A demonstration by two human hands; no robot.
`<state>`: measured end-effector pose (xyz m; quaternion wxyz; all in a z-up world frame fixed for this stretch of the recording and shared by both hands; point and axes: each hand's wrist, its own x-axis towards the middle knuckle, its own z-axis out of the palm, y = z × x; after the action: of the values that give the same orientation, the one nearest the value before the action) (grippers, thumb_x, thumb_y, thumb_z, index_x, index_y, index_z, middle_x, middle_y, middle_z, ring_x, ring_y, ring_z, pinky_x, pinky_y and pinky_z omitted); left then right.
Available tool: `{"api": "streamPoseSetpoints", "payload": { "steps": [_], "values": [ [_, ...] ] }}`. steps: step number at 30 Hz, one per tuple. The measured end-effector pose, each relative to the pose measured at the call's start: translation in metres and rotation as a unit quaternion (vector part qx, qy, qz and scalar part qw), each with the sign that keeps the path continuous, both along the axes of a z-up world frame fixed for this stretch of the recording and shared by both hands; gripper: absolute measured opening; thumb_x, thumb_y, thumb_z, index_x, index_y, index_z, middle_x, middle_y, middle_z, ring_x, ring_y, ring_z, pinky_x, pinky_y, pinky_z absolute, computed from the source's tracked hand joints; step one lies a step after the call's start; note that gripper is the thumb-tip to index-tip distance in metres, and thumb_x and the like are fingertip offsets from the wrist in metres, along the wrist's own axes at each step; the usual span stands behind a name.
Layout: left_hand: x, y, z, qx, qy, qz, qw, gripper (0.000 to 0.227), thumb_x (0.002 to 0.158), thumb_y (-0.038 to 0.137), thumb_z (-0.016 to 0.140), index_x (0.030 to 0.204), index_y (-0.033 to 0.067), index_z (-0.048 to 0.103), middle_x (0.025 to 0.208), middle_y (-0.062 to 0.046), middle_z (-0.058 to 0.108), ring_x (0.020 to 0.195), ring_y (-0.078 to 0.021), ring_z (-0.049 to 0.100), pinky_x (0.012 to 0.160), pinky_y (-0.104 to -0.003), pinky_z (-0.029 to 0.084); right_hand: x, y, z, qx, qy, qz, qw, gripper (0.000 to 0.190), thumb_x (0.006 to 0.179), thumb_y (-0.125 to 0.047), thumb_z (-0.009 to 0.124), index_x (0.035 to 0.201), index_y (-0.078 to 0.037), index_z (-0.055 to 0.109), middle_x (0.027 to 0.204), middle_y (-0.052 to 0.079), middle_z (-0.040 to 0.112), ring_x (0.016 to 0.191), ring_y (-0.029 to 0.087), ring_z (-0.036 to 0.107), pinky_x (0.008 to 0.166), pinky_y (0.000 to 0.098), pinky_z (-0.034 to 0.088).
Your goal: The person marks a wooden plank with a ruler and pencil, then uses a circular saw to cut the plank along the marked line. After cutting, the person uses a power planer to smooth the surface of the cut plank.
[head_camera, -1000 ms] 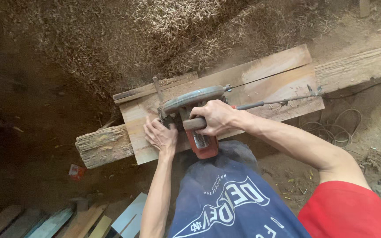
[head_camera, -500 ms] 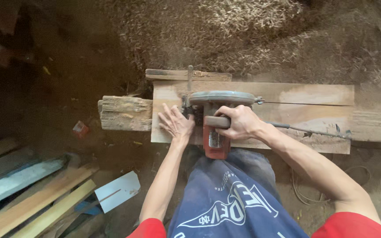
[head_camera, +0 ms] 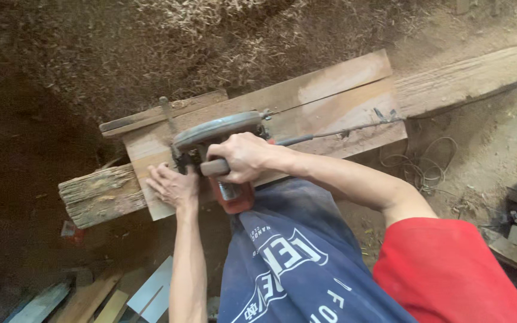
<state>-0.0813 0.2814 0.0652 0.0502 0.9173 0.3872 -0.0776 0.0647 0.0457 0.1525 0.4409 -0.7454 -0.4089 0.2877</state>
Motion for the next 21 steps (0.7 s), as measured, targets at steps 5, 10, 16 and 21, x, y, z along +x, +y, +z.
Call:
{"api": "streamPoseSetpoints", "payload": {
  "steps": [5, 10, 16, 21],
  "values": [
    [-0.005, 0.003, -0.014, 0.019, -0.032, -0.003, 0.999, 0.085, 0.088, 0.066, 0.071, 0.136, 0.0, 0.048, 0.161, -0.03, 0.035, 0.147, -0.0577, 0.024, 0.115, -0.07, 0.027, 0.002, -0.001, 0.005, -0.021, 0.016, 0.009, 1.0, 0.044, 0.074, -0.035, 0.08, 0.112, -0.017, 0.067, 0.08, 0.017, 0.074, 0.076, 0.04, 0.072, 0.068, 0.0509, 0.058],
    [0.002, -0.005, -0.002, 0.04, 0.013, 0.061, 0.997, 0.095, 0.077, 0.059, 0.08, 0.143, 0.0024, 0.041, 0.16, -0.034, 0.019, 0.145, -0.0602, 0.013, 0.111, -0.076, 0.021, 0.002, 0.0, 0.006, -0.013, 0.008, 0.021, 1.0, 0.045, 0.077, -0.037, 0.081, 0.114, -0.017, 0.065, 0.081, 0.017, 0.075, 0.077, 0.04, 0.072, 0.068, 0.0519, 0.057],
    [0.008, -0.01, 0.015, -0.033, 0.038, 0.153, 0.987, 0.102, 0.075, 0.057, 0.081, 0.151, 0.0079, 0.032, 0.16, -0.038, 0.011, 0.143, -0.0648, 0.012, 0.11, -0.077, 0.022, 0.004, 0.006, 0.0, -0.018, 0.009, 0.041, 0.999, 0.046, 0.073, -0.033, 0.082, 0.114, -0.016, 0.069, 0.087, 0.019, 0.076, 0.08, 0.036, 0.076, 0.072, 0.0438, 0.062],
    [0.008, -0.004, 0.023, -0.017, -0.001, 0.119, 0.993, 0.101, 0.071, 0.056, 0.082, 0.143, 0.0046, 0.035, 0.151, -0.043, 0.022, 0.137, -0.0637, 0.024, 0.112, -0.069, 0.023, -0.004, 0.012, 0.012, 0.017, -0.003, 0.025, 1.0, 0.048, 0.074, -0.027, 0.085, 0.117, -0.009, 0.07, 0.093, 0.018, 0.077, 0.085, 0.03, 0.078, 0.076, 0.0384, 0.063]
  ]
}}
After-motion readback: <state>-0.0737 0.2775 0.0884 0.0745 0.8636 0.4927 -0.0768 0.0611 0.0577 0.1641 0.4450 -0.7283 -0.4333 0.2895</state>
